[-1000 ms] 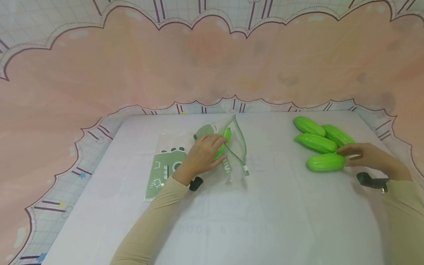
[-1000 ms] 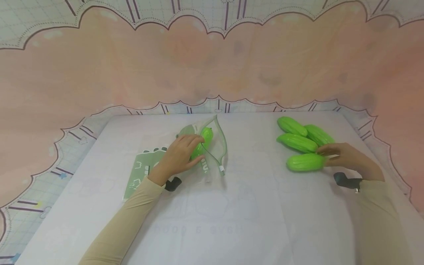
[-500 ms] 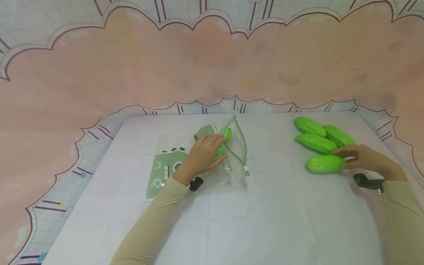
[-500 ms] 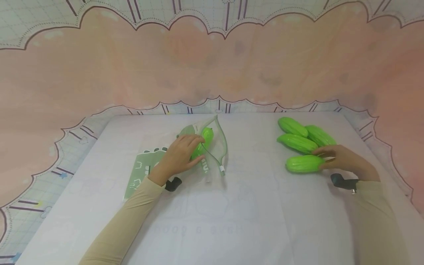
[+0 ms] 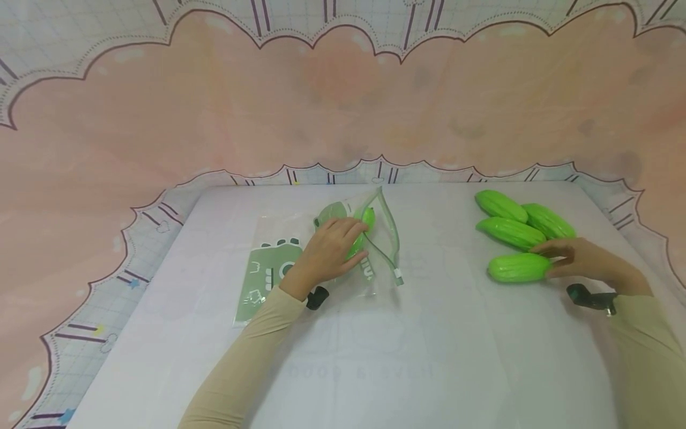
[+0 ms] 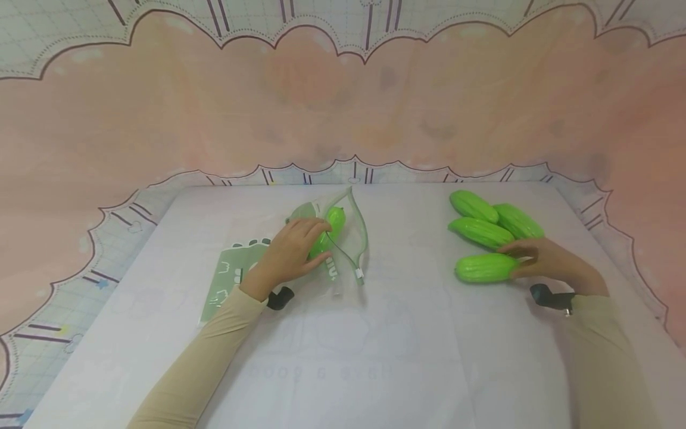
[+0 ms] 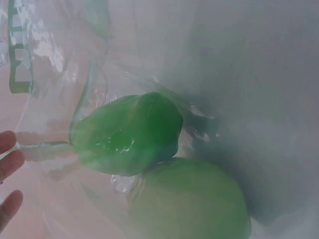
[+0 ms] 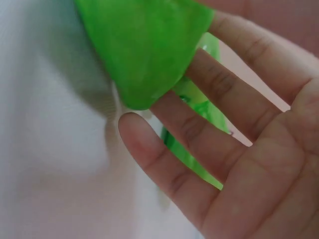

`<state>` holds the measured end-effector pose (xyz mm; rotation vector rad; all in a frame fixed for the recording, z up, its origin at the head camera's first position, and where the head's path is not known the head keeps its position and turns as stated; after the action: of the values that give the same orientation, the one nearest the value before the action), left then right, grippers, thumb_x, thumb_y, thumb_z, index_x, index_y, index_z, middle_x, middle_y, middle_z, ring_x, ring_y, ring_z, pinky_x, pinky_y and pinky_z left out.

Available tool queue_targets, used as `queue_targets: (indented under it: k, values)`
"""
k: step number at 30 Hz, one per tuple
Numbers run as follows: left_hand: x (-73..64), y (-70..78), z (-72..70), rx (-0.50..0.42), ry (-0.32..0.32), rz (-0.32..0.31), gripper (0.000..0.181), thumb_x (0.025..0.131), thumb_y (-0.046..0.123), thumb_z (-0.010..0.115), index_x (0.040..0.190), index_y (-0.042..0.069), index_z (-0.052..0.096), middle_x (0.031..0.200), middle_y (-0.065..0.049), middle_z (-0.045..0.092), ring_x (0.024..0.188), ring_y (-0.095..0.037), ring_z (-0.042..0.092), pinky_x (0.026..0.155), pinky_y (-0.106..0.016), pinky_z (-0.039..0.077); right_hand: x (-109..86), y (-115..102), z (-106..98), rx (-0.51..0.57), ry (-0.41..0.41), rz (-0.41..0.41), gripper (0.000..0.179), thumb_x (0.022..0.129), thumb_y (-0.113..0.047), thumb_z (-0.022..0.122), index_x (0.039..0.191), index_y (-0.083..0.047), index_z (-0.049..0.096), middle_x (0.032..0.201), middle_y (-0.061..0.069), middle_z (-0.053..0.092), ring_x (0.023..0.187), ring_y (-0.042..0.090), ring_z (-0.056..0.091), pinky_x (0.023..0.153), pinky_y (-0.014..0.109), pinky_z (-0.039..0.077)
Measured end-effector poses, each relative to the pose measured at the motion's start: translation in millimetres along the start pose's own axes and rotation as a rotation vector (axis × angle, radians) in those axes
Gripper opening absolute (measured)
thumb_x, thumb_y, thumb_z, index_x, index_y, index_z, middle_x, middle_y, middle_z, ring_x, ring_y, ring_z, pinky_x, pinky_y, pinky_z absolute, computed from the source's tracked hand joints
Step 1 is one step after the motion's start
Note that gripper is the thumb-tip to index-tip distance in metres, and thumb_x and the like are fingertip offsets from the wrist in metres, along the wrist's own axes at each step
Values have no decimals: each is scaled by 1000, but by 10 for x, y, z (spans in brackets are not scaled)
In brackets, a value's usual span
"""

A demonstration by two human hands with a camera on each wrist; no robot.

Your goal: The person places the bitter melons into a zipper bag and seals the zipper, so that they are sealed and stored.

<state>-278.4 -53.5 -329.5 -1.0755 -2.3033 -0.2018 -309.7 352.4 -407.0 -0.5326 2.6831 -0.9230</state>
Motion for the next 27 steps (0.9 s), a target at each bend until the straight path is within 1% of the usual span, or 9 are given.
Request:
queue_targets:
  k: [2, 7, 9, 12, 15, 20, 22, 24, 27]
  values:
    - [2, 1, 0, 0, -2, -1, 39, 84, 31, 67, 113, 7, 57, 110, -8, 65, 106, -23, 60, 95, -37, 46, -4, 35, 22, 18, -12, 14, 50, 78, -14, 74, 123, 0, 55, 104, -41, 47, 94, -22, 46, 75, 16, 51]
    - [4, 2, -1, 0, -8, -8, 39, 84, 31, 67, 113, 8, 57, 111, -8, 64, 106, -22, 60, 95, -37, 46, -11, 81, 59, 63, -20, -9, 50, 79, -10, 73, 124, -2, 53, 107, -41, 47, 96, -22, 46, 75, 14, 51]
    - [4, 4, 2, 1, -10, -8, 39, 84, 31, 67, 113, 8, 57, 111, -8, 64, 106, -22, 60, 95, -37, 46, -9, 89, 66, 70, -15, -24, 50, 79, -8, 72, 124, -1, 53, 107, -40, 48, 95, -19, 49, 75, 14, 50]
    - [4, 6, 5, 3, -10, -9, 39, 84, 32, 67, 113, 8, 57, 111, -8, 64, 105, -22, 60, 95, -37, 46, -6, 119, 80, 77, -15, -10, 50, 79, -10, 72, 125, -3, 53, 107, -39, 49, 94, -17, 52, 76, 14, 50]
    - [5, 8, 9, 3, -10, -8, 39, 84, 32, 67, 113, 7, 57, 111, -8, 64, 105, -22, 60, 95, -36, 46, -12, 153, 78, 45, -9, 22, 50, 80, -16, 73, 126, -6, 54, 108, -38, 48, 96, -20, 48, 76, 12, 47]
    - [6, 9, 10, 9, -7, -3, 39, 84, 32, 67, 113, 8, 57, 110, -8, 64, 105, -22, 60, 95, -36, 46, -26, 176, 48, -18, 11, 57, 53, 81, -24, 73, 128, -12, 54, 117, -28, 48, 99, -27, 35, 78, 10, 42]
    - [7, 7, 11, 10, -6, -2, 39, 84, 32, 67, 112, 8, 57, 110, -8, 64, 106, -22, 60, 95, -36, 46, -22, 164, 42, -33, 22, 48, 52, 82, -25, 72, 129, -12, 54, 121, -20, 49, 99, -28, 34, 78, 9, 41]
    - [8, 6, 10, 8, -8, -2, 39, 84, 32, 67, 112, 8, 57, 110, -8, 64, 106, -22, 60, 95, -36, 46, -16, 152, 44, -36, 31, 36, 51, 83, -25, 70, 130, -13, 53, 122, -22, 48, 100, -28, 34, 79, 8, 40]
    - [9, 2, 12, 6, -11, -5, 39, 84, 32, 67, 113, 8, 57, 111, -8, 64, 106, -22, 60, 95, -37, 46, -6, 129, 55, -20, 34, 5, 50, 84, -24, 69, 130, -12, 53, 119, -32, 45, 101, -27, 36, 79, 6, 41]
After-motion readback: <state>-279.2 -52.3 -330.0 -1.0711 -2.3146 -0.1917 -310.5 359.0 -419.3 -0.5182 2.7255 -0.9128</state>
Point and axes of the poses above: each hand's wrist, its own x-axis towards the middle knuckle, its own z-axis out of the palm, y = z × x, the point moved 9 cm from there along x, towards the middle knuckle
